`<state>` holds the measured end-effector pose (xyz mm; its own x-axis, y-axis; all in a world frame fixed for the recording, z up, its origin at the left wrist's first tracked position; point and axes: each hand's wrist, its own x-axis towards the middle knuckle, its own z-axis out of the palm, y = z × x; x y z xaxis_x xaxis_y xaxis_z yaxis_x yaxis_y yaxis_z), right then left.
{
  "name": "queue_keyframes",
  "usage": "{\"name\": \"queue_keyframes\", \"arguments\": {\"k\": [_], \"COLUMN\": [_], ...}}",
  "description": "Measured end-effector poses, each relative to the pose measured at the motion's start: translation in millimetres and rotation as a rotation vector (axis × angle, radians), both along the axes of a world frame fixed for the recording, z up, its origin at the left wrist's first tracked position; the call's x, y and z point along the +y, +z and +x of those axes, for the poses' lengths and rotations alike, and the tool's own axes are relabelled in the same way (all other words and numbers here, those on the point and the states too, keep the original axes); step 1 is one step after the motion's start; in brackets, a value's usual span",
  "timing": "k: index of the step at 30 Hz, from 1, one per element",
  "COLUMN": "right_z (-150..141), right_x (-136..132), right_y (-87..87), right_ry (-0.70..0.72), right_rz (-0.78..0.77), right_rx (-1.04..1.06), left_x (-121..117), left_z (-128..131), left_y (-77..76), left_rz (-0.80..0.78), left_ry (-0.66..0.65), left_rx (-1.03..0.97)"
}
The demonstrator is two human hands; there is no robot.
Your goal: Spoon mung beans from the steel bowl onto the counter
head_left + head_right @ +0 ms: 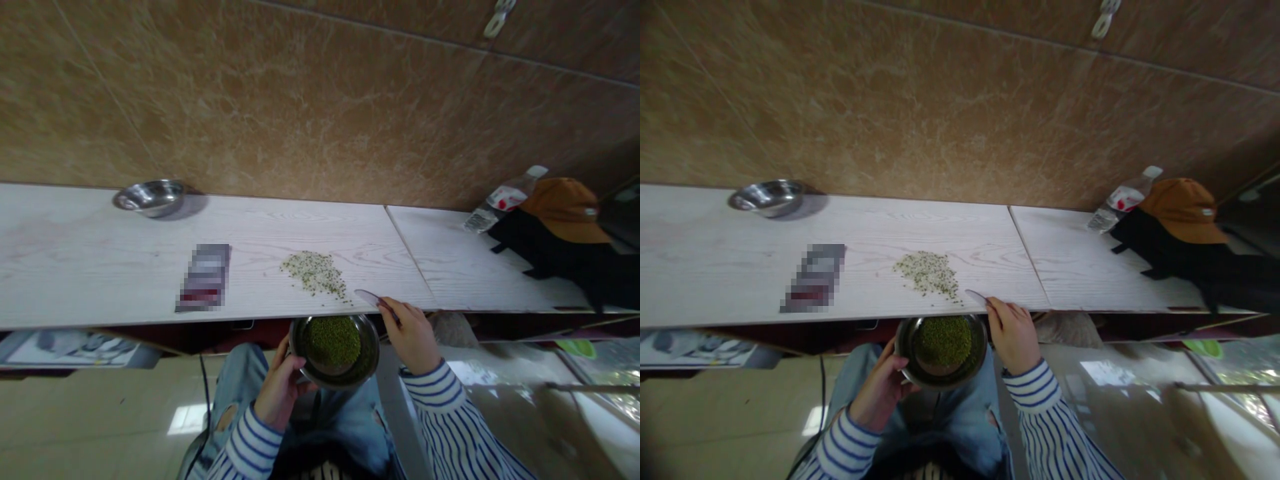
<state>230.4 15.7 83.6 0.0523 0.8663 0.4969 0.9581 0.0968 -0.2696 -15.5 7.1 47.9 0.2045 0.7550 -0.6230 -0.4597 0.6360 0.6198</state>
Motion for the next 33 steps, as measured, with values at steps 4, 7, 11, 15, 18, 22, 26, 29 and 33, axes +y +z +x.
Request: {"name": "queue_keyframes", "arguments": {"k": [4,7,11,15,18,22,26,29,33], "right_z": [-2,-7,-14,-21,-25,-27,-28,-29,-31], "right_x": [-8,-10,-10,-9,-8,-7,-4,1,7], "right_y": [-0.9,-2.9,-4.4,-3.2,-2.6,-2.6,-2.7,-2.9,-2.5], "right_ry": [-0.020,-0.017,0.014,0.046,0.055,0.048,0.059,0.070,0.073], "right_rz": [-0.023,-0.038,-0.039,-0.028,-0.032,-0.044,-0.047,-0.058,-0.078], "right_rx": [0.006,0.008,0.010,0.022,0.035,0.049,0.041,0.017,0.009], "left_x": [2,2,2,3,4,3,3,4,5], "left_z": [0,0,0,1,1,0,0,-2,-5], "left_y": [0.0,0.1,1.3,2.5,1.8,0.1,-0.5,-0.3,0.7], "left_rz": [-0.001,0.001,-0.005,-0.012,-0.006,0.013,0.009,0.006,0.015], "left_ry": [-0.003,-0.008,-0.008,-0.005,-0.005,-0.028,-0.025,-0.019,-0.004], "left_rx": [0.005,0.001,-0.001,0.003,0.007,0.003,-0.002,0.000,0.008]}}
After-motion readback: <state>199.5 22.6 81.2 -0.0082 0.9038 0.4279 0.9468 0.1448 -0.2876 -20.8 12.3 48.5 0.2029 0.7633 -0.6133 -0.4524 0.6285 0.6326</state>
